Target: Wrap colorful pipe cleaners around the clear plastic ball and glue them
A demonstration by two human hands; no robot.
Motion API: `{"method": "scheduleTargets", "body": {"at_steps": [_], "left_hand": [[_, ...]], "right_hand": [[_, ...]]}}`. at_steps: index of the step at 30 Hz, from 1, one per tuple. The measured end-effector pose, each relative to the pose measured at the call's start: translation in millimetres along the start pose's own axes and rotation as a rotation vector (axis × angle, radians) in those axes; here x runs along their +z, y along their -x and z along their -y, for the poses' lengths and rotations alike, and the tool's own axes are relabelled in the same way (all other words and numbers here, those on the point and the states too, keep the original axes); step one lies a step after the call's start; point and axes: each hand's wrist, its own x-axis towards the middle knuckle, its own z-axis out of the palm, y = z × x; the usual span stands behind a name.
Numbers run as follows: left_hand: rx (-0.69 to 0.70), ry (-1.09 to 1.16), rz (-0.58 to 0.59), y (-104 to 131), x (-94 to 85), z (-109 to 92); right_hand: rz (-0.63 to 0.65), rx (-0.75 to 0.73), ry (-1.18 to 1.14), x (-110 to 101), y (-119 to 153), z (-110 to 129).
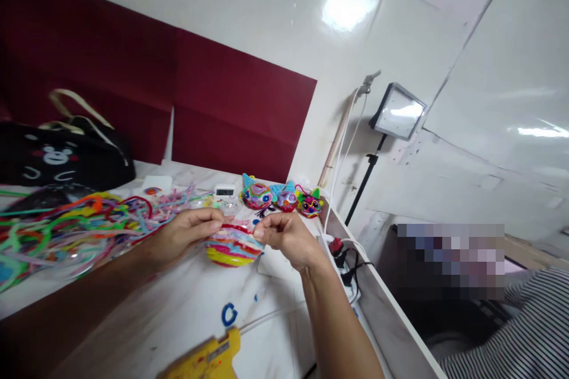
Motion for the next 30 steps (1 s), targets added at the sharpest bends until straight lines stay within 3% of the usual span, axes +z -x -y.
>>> {"method": "scheduleTargets", "body": {"at_steps": [9,13,19,26,30], "left_hand": [[0.073,-0.162,0.045,-2,-8.4,-2],[0.176,-0.340,0.008,3,-0.7,-10],[0.327,-0.644,0.063,7,10.5,-16],[0.290,-0.616,0.058,6,11.4,-18],[0.234,-0.500,0.009,4,8.9,-17]], "right_hand": [[-0.024,-0.028,0.060,10,5,8],[-0.038,-0.040,0.126,15,6,6],[-0.047,-0.114,0.230,22,7,-1],[-0.085,-0.112,0.352,31,10,0],[-0.087,-0.156,0.281,32,10,1]]}}
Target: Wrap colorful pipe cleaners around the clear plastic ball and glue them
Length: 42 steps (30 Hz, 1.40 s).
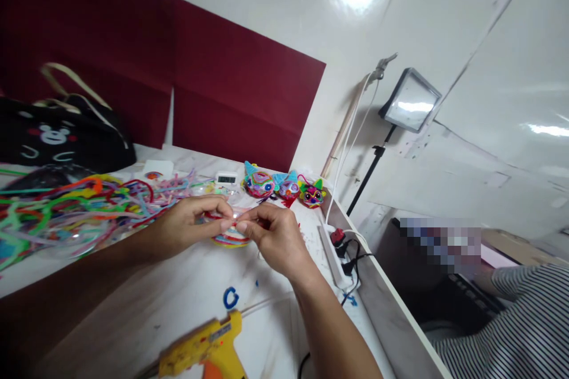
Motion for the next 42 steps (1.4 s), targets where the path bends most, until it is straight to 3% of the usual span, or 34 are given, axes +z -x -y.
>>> {"method": "scheduleTargets", "body": {"at_steps": [8,14,26,42], "left_hand": [[-0.141,0.153,-0.083,0,-7.1,-7],[-0.108,0.154,-0.105,2,-10.9,-7],[-0.069,0.150,-0.123,5,-14.1,-7],[-0.084,0.203,-0.050,6,-15.8,-7]], "right_hand": [[-0.166,-0.198,0.069,-9,4,3],[-0.141,-0.100,0.001,-8,6,7],[-0.147,-0.082,-0.041,-10,4,6],[-0.150,0.061,-0.168,-10,1,16]]}}
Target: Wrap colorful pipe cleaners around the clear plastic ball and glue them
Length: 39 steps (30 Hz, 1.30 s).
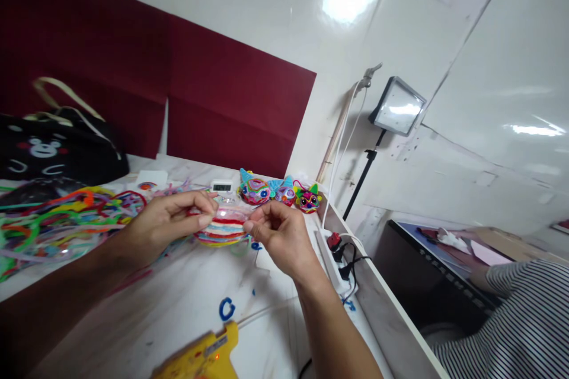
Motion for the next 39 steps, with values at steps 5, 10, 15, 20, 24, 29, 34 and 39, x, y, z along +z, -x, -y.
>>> {"method": "scheduleTargets", "body": {"at_steps": [5,10,15,20,24,29,34,39], "left_hand": [[-0.013,0.037,-0.004,-1,-0.2,-1],[-0.021,0.102,0.016,-2,-1.7,3],[-0.025,0.155,0.035,-3,-3.0,4],[-0.071,0.205,0.044,-3,-3.6,3],[-0.091,0.228,0.032,-3,-3.8,5],[-0.095,0.236,0.041,-4,-4.0,8],[-0.100,0.236,0.039,-3,-3.7,5],[-0.117,0.260,0.033,-3,-3.1,5]], "right_hand": [[0.047,0.016,-0.035,-1,1,2],[0.034,0.003,-0.054,-2,0,-1],[0.030,-0.051,0.002,-2,1,-4],[0.043,-0.076,0.057,-4,2,-9],[0.028,-0.119,0.142,-8,1,-12],[0.111,-0.310,0.261,-12,-1,-12],[0.165,-0.234,0.237,-13,1,-9],[0.214,-0.160,0.124,-12,0,-9]]}}
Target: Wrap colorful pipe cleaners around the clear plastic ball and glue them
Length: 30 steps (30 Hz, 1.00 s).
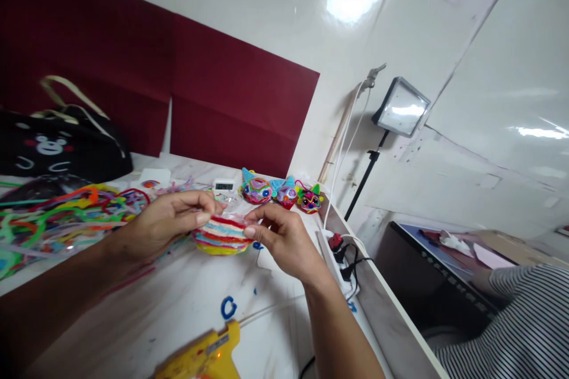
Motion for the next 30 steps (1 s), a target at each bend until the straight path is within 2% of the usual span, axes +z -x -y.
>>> {"method": "scheduleTargets", "body": {"at_steps": [7,14,22,30], "left_hand": [[-0.019,0.066,0.021,-2.1,1.5,3.5],[-0.100,0.106,-0.001,-1.3,5.7,-1.2],[-0.119,0.171,0.020,-1.7,5.1,-3.2],[-0.154,0.152,0.036,-0.4,4.4,-3.0]], "right_hand": [[0.034,0.036,-0.105,1.4,-2.2,0.5],[0.040,0.095,-0.158,-2.6,-4.3,0.8],[0.044,0.142,-0.234,-4.4,-5.1,-0.1],[0.043,0.159,-0.217,-4.9,-4.1,-1.7]]}}
